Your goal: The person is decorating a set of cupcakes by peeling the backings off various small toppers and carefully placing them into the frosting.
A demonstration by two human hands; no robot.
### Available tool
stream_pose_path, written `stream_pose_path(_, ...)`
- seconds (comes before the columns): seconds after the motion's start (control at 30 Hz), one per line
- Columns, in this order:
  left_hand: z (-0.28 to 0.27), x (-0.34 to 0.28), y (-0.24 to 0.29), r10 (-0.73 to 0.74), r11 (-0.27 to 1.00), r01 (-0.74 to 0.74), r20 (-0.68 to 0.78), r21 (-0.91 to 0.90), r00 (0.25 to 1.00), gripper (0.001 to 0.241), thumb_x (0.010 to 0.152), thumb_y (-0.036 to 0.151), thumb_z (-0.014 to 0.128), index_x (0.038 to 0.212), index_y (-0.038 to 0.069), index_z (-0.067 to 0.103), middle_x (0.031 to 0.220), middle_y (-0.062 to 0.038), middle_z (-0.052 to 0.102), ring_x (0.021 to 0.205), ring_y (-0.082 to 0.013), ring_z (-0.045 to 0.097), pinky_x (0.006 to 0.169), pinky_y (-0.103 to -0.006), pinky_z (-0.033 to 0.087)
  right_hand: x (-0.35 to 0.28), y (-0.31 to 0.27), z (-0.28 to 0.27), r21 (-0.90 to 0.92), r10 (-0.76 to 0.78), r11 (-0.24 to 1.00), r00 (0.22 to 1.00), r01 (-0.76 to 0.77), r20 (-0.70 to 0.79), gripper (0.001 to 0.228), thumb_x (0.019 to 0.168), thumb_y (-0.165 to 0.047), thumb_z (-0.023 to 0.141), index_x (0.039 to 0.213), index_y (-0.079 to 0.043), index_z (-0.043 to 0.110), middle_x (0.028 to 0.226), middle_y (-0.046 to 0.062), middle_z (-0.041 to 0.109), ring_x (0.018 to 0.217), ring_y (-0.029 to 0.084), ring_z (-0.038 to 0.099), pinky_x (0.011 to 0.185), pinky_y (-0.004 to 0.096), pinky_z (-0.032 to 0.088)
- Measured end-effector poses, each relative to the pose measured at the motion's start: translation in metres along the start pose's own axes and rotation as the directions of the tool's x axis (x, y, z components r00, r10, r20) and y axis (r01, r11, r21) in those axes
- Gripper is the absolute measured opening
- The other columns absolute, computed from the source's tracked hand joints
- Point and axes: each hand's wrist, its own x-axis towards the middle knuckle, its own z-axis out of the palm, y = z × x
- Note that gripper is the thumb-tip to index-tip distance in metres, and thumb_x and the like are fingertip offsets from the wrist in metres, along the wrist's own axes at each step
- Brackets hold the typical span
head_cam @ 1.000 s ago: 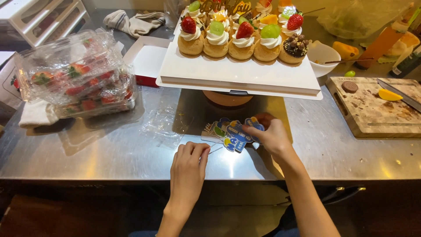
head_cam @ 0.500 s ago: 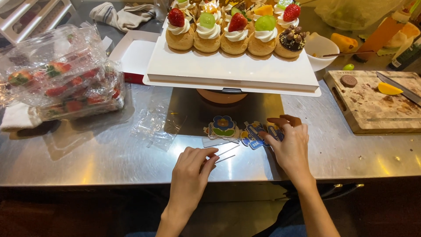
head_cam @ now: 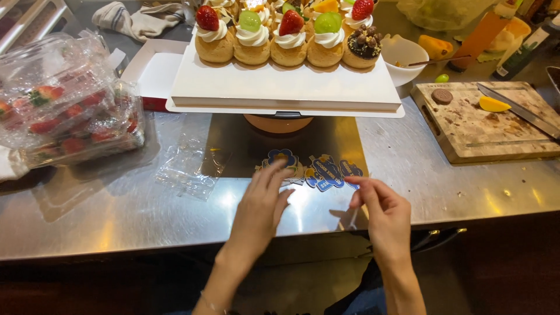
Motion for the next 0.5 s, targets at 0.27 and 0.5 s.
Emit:
stream_pose_path(0.27, -0.014, 0.026, -0.04, -0.018, 0.937, -0.087, 0.297, 0.337, 0.955, 0.041, 0.113, 0.02, 0.069, 0.153, 0.017, 0.066, 0.138, -0.014, 0.078, 0.135, -0.0362, 0.072, 0.115, -0.0496, 0.057, 0.032, 0.042, 0.007, -0.566, -0.319, 0.747, 0.934, 0.35, 0.157, 0.027, 0.118, -0.014, 0.067, 0.139, -0.012, 0.085, 0.096, 0.01, 0.066, 0.091, 0.031, 0.071, 0.086, 0.044, 0.063)
stream_pose_path(0.5, -0.013, 0.03, -0.107, 0.379, 0.586, -0.268, 0.034, 0.764, 0.925, 0.022, 0.114, 0.013, 0.071, 0.131, 0.026, 0.075, 0.094, 0.009, 0.07, 0.089, -0.0109, 0.075, 0.082, -0.0205, 0.062, -0.011, 0.007, -0.065, -0.671, -0.481, 0.67, 0.874, 0.318, -0.066, 0.035, 0.124, 0.002, 0.067, 0.152, -0.011, 0.084, 0.099, 0.013, 0.071, 0.082, 0.03, 0.076, 0.079, 0.043, 0.063)
